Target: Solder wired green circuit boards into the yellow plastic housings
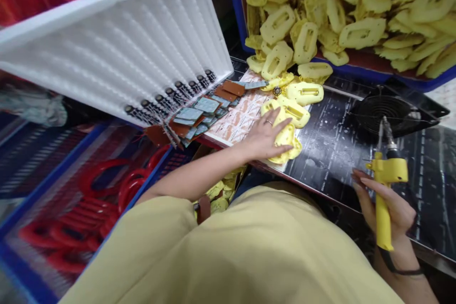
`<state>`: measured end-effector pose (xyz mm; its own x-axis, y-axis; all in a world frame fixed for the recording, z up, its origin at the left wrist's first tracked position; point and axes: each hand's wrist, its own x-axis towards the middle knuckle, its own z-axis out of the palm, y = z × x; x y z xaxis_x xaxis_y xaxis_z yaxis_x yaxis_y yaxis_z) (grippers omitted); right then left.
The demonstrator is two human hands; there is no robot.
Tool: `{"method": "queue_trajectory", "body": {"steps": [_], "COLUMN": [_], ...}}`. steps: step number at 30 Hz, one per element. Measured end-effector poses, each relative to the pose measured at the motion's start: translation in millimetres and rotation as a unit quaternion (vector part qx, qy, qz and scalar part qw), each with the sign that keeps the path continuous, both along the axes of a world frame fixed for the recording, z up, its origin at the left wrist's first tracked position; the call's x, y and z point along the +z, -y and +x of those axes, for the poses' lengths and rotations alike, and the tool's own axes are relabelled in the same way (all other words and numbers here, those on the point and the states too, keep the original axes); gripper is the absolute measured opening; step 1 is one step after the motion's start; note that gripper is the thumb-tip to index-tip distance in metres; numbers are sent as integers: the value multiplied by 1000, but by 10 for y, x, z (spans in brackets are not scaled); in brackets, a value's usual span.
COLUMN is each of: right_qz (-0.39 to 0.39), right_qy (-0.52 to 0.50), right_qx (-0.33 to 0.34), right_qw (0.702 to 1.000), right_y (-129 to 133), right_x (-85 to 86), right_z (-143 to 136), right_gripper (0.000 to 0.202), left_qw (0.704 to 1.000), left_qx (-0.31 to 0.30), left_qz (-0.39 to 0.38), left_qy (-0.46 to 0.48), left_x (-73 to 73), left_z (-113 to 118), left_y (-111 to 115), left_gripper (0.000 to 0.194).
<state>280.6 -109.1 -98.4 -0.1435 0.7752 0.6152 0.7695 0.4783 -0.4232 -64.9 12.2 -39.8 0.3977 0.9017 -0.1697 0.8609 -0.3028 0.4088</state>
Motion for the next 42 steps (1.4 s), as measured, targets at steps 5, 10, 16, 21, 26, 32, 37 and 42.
{"method": "queue_trajectory", "body": {"steps": [5,10,16,21,26,32,37,42], "right_qz": [-19,-31,15,11,0,35,89,105], "right_qy": [-25,14,47,46,99,159,165,194], "right_qx": [112,113,90,83,66,37,18,-66], "right_qw": [993,993,995,995,993,986,982,973], "right_y": [-205,-358,-480,-337,-113,-76,-79,76], "right_x": [132,127,149,176,140,181,204,127], "right_z": [-288,-593,-746,-440,-72,0,-3,219], "right_gripper": [46,63,39,33,41,31,34,65], "left_qw": [997,998,968,958,952,953,987,968], "left_qx": [-10,-38,-195,-236,-260,-227,-41,-56], "left_qz": [42,32,70,132,158,198,152,238], "left_qy": [67,-47,-144,-91,-11,43,-29,-54], "left_x": [-64,165,330,39,-254,-294,-194,-130], "left_z": [488,494,155,-108,-85,-71,-104,84], "left_y": [119,7,-75,-185,-142,-147,-301,-202], "left_gripper": [80,57,67,67,66,53,51,43]}}
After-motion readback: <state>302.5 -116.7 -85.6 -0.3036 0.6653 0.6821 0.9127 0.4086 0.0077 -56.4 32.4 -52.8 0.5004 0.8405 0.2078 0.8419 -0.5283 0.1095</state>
